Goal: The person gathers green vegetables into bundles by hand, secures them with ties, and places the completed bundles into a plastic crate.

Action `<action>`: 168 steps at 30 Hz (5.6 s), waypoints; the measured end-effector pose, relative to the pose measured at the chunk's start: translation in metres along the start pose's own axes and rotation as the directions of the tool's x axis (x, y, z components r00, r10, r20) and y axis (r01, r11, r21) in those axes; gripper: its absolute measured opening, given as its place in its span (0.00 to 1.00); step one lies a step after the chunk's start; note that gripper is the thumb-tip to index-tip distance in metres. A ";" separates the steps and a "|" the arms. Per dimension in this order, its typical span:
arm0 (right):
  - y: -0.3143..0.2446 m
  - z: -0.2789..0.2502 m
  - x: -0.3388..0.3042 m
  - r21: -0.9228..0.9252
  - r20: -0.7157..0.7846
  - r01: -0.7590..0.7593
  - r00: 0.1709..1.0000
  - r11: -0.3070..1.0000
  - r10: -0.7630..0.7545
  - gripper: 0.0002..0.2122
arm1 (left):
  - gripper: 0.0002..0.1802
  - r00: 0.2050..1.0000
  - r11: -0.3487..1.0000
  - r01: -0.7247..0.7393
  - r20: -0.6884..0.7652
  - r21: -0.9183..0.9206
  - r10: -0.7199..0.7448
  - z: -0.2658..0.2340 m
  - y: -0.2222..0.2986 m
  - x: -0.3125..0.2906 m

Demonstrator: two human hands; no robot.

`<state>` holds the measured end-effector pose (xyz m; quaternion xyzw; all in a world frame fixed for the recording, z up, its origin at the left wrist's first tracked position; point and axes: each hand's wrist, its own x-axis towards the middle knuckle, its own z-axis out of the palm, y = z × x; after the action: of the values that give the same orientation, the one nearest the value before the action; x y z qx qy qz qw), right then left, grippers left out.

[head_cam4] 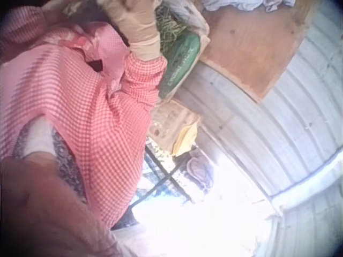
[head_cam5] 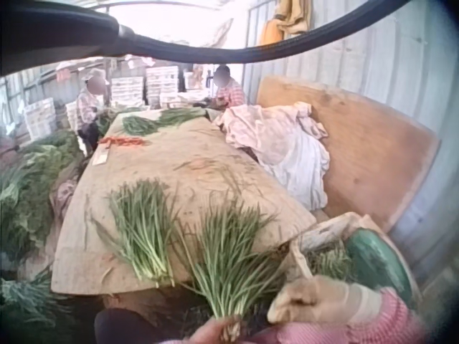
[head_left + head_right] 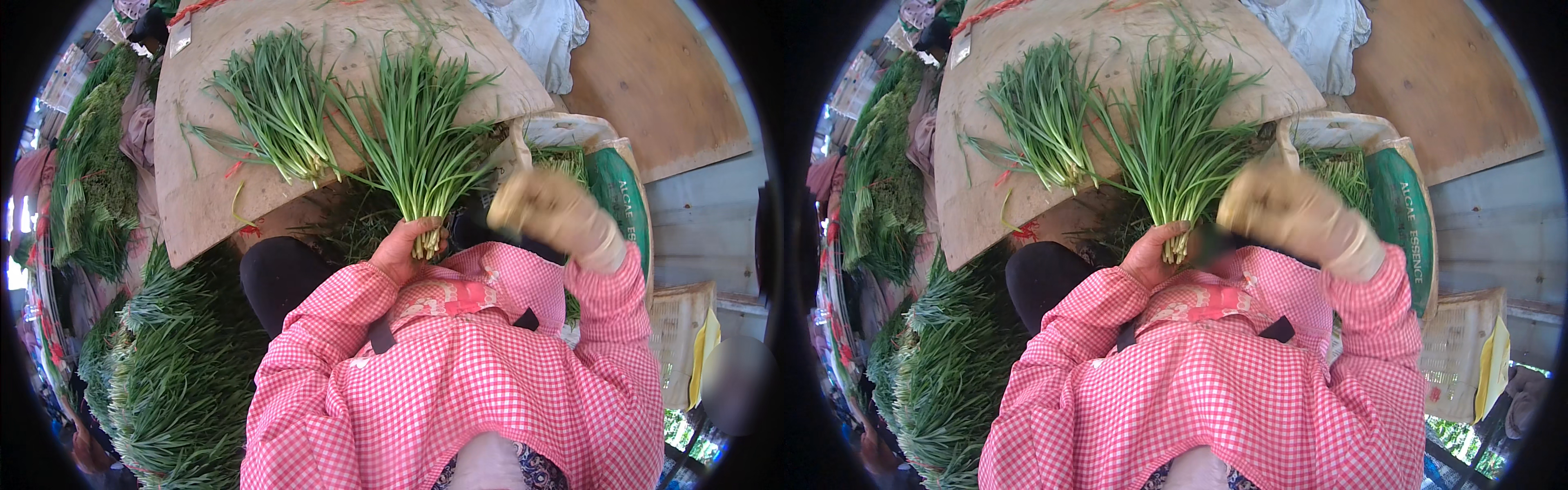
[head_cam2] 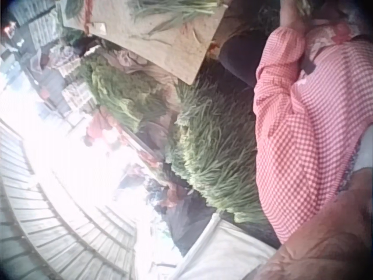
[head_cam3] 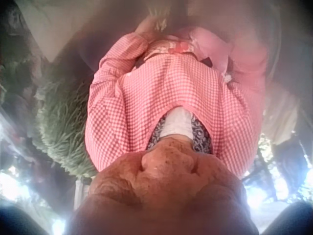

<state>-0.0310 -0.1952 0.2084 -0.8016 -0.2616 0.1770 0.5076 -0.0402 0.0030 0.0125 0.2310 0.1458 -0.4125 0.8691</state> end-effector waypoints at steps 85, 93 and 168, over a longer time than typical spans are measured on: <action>0.087 0.082 0.034 -0.483 -0.058 -0.326 0.938 0.813 0.342 0.18 | 0.27 0.639 0.676 -0.710 0.222 -0.199 0.737 0.010 0.107 -0.076; 0.024 0.101 0.080 -0.149 0.030 0.183 0.983 0.972 -0.180 0.45 | 0.26 0.516 0.587 -0.785 0.317 -0.198 0.796 0.006 0.109 -0.117; 0.162 0.084 0.130 0.490 -0.080 -0.280 0.929 0.825 0.362 0.18 | 0.49 0.244 -0.104 0.400 0.003 0.911 0.970 -0.043 0.229 -0.034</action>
<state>0.0658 -0.1133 0.0237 -0.6988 -0.0274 0.2493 0.6699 0.1161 0.1740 0.0558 0.9367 0.1598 0.1368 0.2798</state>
